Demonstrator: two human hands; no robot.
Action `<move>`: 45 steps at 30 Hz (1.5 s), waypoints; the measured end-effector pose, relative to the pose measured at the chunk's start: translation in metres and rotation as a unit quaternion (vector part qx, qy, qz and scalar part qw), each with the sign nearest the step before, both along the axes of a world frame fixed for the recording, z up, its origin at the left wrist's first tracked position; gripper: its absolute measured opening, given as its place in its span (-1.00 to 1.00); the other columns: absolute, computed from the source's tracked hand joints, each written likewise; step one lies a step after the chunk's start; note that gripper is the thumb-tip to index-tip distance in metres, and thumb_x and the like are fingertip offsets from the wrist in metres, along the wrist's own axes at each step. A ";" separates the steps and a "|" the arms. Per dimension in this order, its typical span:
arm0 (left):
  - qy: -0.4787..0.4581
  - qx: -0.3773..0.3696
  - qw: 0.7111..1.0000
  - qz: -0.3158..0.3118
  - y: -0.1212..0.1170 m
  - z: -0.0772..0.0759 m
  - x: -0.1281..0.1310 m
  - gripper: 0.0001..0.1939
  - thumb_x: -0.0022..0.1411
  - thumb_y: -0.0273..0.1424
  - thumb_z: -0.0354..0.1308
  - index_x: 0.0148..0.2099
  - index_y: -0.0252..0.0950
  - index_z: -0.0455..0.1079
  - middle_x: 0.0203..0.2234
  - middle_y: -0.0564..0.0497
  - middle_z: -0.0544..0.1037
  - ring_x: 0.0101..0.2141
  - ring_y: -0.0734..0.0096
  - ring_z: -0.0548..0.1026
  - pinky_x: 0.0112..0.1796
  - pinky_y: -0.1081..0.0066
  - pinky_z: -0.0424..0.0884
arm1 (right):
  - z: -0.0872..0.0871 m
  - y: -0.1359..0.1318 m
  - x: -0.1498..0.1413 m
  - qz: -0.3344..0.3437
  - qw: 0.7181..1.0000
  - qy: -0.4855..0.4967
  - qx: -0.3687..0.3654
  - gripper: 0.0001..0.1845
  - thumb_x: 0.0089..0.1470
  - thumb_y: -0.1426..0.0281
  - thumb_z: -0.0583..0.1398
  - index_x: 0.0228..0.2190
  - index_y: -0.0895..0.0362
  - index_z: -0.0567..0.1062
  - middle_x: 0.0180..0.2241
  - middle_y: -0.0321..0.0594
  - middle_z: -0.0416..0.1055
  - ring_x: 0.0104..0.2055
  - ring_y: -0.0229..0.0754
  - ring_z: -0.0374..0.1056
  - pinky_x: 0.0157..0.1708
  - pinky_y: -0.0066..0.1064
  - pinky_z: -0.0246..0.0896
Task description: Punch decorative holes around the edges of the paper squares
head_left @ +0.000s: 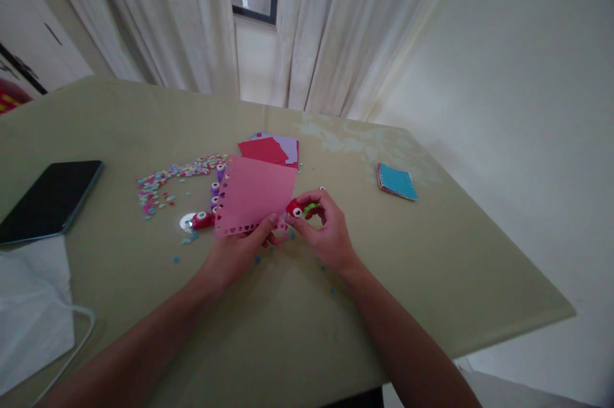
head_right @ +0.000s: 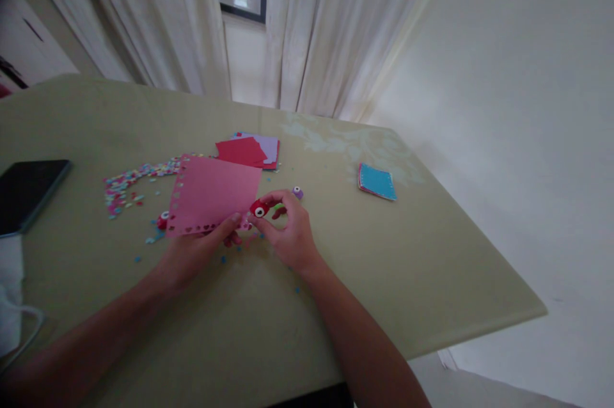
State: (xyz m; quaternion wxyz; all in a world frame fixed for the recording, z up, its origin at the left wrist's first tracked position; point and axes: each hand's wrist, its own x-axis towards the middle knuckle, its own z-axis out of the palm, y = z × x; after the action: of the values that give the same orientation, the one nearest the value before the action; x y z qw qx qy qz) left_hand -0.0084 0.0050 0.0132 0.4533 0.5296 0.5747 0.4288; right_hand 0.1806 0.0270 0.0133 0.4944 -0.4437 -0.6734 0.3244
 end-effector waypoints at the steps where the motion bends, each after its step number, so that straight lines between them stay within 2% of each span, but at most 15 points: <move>1: -0.001 0.001 1.000 -0.001 0.000 -0.001 0.000 -0.63 0.22 -0.04 0.21 -0.49 -0.17 0.51 -0.59 0.00 0.60 -0.51 0.23 0.57 -0.42 0.31 0.55 | 0.000 0.000 0.000 0.002 1.000 -0.002 0.002 -0.71 0.11 0.31 0.46 -0.18 0.04 0.54 -0.20 -0.22 0.58 -0.18 -0.13 0.49 -0.19 -0.28 0.38; 5: -0.008 0.016 1.000 -0.011 0.001 -0.008 -0.001 -0.65 0.25 -0.05 0.23 -0.40 -0.20 0.56 -0.54 -0.02 0.64 -0.48 0.22 0.60 -0.40 0.31 0.56 | -0.001 0.001 0.000 0.018 0.999 0.017 -0.023 -0.67 0.06 0.28 0.49 -0.17 0.04 0.56 -0.19 -0.22 0.58 -0.17 -0.12 0.50 -0.15 -0.28 0.40; 9: -0.005 0.037 0.998 -0.048 0.003 -0.017 -0.002 -0.67 0.32 -0.08 0.20 -0.23 -0.22 0.61 -0.35 -0.03 0.73 -0.32 0.16 0.67 -0.27 0.27 0.60 | -0.007 0.004 0.001 0.072 0.984 0.079 -0.141 -0.62 0.04 0.20 0.50 -0.17 0.04 0.54 -0.23 -0.25 0.57 -0.26 -0.16 0.49 -0.28 -0.35 0.37; 13: 0.009 0.032 0.997 -0.067 0.004 -0.021 -0.004 -0.64 0.34 -0.05 0.18 -0.19 -0.23 0.58 -0.30 -0.05 0.73 -0.30 0.13 0.67 -0.22 0.21 0.62 | -0.008 0.007 0.001 0.105 0.961 0.144 -0.212 -0.56 -0.03 0.15 0.52 -0.19 0.04 0.53 -0.24 -0.28 0.53 -0.37 -0.25 0.41 -0.39 -0.42 0.29; 17: 0.004 0.049 0.997 -0.056 0.004 -0.021 -0.004 -0.69 0.31 -0.09 0.19 -0.11 -0.18 0.58 -0.15 -0.09 0.74 -0.12 0.06 0.69 -0.03 0.12 0.61 | -0.006 0.008 0.000 0.093 0.942 0.185 -0.264 -0.54 -0.01 0.10 0.51 -0.23 0.06 0.50 -0.34 -0.34 0.49 -0.45 -0.30 0.33 -0.43 -0.44 0.23; 21: 0.002 0.038 0.998 -0.051 0.003 -0.018 -0.001 -0.71 0.26 -0.09 0.21 -0.14 -0.15 0.58 -0.10 -0.13 0.73 0.00 -0.04 0.66 0.09 0.00 0.57 | -0.008 0.008 -0.002 0.067 0.922 0.217 -0.314 -0.37 -0.14 0.10 0.57 -0.14 0.05 0.44 -0.38 -0.39 0.50 -0.49 -0.31 0.32 -0.47 -0.45 0.18; 23: 0.004 0.033 0.998 -0.056 0.004 -0.020 -0.001 -0.70 0.27 -0.08 0.20 -0.14 -0.16 0.59 -0.08 -0.14 0.72 0.02 -0.07 0.65 0.12 -0.03 0.55 | -0.010 0.008 -0.003 0.066 0.920 0.210 -0.325 -0.32 -0.19 0.11 0.58 -0.11 0.06 0.46 -0.36 -0.36 0.52 -0.47 -0.28 0.34 -0.47 -0.45 0.17; 29: 0.008 0.022 0.997 -0.074 0.004 -0.027 -0.003 -0.65 0.33 -0.10 0.21 0.03 -0.15 0.60 -0.02 -0.08 0.72 0.05 -0.07 0.63 0.10 0.02 0.57 | -0.008 0.006 -0.002 0.090 0.930 0.167 -0.314 -0.57 -0.05 0.05 0.50 -0.38 0.13 0.57 -0.44 -0.33 0.46 -0.46 -0.30 0.26 -0.44 -0.43 0.10; 32: 0.003 0.024 0.997 -0.071 0.003 -0.026 -0.004 -0.62 0.33 -0.09 0.23 0.07 -0.16 0.58 0.01 -0.08 0.71 0.08 -0.06 0.62 0.09 0.02 0.57 | -0.006 0.007 -0.001 0.092 0.930 0.159 -0.318 -0.55 -0.07 0.03 0.50 -0.41 0.12 0.56 -0.48 -0.36 0.41 -0.48 -0.31 0.21 -0.45 -0.42 0.05; 37: 0.001 0.010 0.997 -0.083 0.002 -0.023 -0.004 -0.61 0.28 -0.07 0.26 0.03 -0.17 0.58 -0.05 -0.09 0.72 -0.01 -0.04 0.65 -0.01 0.03 0.60 | -0.007 0.009 0.000 0.090 0.925 0.154 -0.335 -0.47 -0.13 -0.05 0.50 -0.41 0.11 0.53 -0.51 -0.38 0.36 -0.51 -0.32 0.15 -0.48 -0.42 -0.03; 41: -0.023 0.022 0.994 -0.103 0.004 -0.023 -0.005 -0.61 0.26 -0.07 0.27 0.02 -0.16 0.57 -0.05 -0.09 0.72 -0.05 -0.01 0.66 0.04 0.02 0.57 | -0.007 0.008 0.001 0.102 0.932 0.119 -0.326 -0.46 -0.08 -0.08 0.47 -0.49 0.11 0.50 -0.55 -0.40 0.27 -0.52 -0.32 0.09 -0.50 -0.40 -0.09; 45: -0.009 0.019 0.995 -0.100 0.005 -0.025 -0.006 -0.63 0.25 -0.09 0.29 0.00 -0.18 0.57 -0.04 -0.11 0.72 -0.03 -0.02 0.64 0.09 -0.02 0.52 | -0.006 0.006 0.002 0.105 0.934 0.097 -0.328 -0.47 -0.04 -0.09 0.45 -0.50 0.12 0.51 -0.60 -0.43 0.19 -0.55 -0.32 0.00 -0.52 -0.37 -0.21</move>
State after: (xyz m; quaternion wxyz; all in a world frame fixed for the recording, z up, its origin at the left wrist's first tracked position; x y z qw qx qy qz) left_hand -0.0141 0.0097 -0.0116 0.4887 0.5890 0.5066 0.3970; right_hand 0.1829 0.0332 0.0071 0.3478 -0.4744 -0.5210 0.6185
